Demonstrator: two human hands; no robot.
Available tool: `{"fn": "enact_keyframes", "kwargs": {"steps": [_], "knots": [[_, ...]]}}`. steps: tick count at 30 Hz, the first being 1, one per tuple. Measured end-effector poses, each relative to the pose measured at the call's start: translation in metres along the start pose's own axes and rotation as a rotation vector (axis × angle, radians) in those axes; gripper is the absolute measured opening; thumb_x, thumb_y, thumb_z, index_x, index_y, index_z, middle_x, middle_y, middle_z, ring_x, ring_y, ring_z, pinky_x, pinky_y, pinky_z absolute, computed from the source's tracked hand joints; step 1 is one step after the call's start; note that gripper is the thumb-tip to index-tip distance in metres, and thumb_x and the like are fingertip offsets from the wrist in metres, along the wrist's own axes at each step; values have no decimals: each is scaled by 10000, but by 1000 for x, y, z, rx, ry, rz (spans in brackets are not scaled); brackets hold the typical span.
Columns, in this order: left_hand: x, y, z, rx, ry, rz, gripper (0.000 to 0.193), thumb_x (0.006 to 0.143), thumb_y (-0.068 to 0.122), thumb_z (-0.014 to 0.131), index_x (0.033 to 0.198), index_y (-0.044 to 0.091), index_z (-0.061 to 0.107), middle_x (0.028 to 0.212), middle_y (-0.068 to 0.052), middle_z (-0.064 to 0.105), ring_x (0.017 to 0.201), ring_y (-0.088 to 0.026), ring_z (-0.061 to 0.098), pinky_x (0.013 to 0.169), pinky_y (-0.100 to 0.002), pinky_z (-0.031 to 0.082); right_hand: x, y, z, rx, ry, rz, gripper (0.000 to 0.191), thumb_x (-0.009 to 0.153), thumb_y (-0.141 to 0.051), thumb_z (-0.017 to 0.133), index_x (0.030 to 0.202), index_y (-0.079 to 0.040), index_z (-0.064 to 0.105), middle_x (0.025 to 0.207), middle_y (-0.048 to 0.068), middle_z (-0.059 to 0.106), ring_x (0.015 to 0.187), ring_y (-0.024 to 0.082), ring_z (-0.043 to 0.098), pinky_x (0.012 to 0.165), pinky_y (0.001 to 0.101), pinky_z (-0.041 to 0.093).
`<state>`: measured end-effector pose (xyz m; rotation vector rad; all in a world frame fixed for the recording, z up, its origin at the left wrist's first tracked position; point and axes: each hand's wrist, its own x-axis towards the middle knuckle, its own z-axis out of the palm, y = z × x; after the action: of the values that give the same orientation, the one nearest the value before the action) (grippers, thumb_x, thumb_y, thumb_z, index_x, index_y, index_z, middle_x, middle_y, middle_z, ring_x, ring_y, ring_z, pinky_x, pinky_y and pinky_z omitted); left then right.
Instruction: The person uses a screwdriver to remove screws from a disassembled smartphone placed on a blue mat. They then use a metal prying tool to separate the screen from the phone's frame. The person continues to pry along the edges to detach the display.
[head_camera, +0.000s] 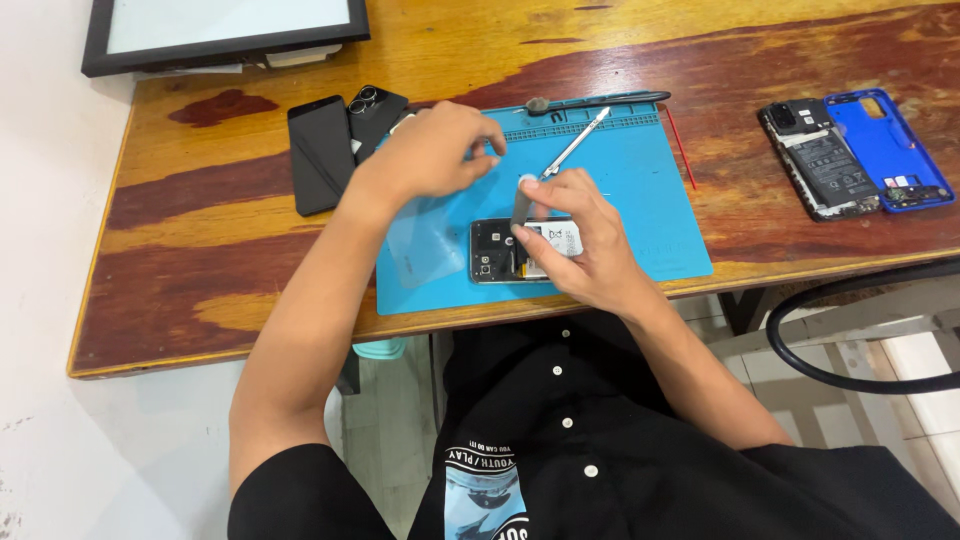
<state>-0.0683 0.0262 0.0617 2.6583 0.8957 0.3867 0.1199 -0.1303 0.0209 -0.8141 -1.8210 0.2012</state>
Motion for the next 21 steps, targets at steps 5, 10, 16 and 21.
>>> {"fn": "enact_keyframes", "kwargs": {"steps": [5,10,16,21], "knots": [[5,4,14,-29,-24,68,256,847,267,825,1054,138,747,939,-60,701,868,-278,688,734,-439,537,-2,4,1,85,-8,-31,568,963,85,726,1433,-115,478,1126,147,663,1065,264,662,909,365,557],[4,5,13,-73,53,148,206,827,265,826,1007,176,780,969,-62,670,897,-286,672,742,-436,530,-4,10,5,34,21,-16,597,933,45,798,1406,-130,479,1088,129,650,1015,252,667,875,350,557],[6,7,17,-125,45,138,159,820,251,832,939,164,774,953,-66,650,907,-295,663,754,-439,525,-6,10,5,91,-34,27,570,966,53,757,1422,-137,473,1102,105,695,981,231,701,864,345,584],[10,3,22,-155,80,174,144,824,213,822,936,144,763,954,-63,653,923,-302,664,756,-437,528,-6,9,6,56,-22,-80,589,958,79,730,1423,-143,444,1231,185,654,1100,294,694,916,358,585]]}}
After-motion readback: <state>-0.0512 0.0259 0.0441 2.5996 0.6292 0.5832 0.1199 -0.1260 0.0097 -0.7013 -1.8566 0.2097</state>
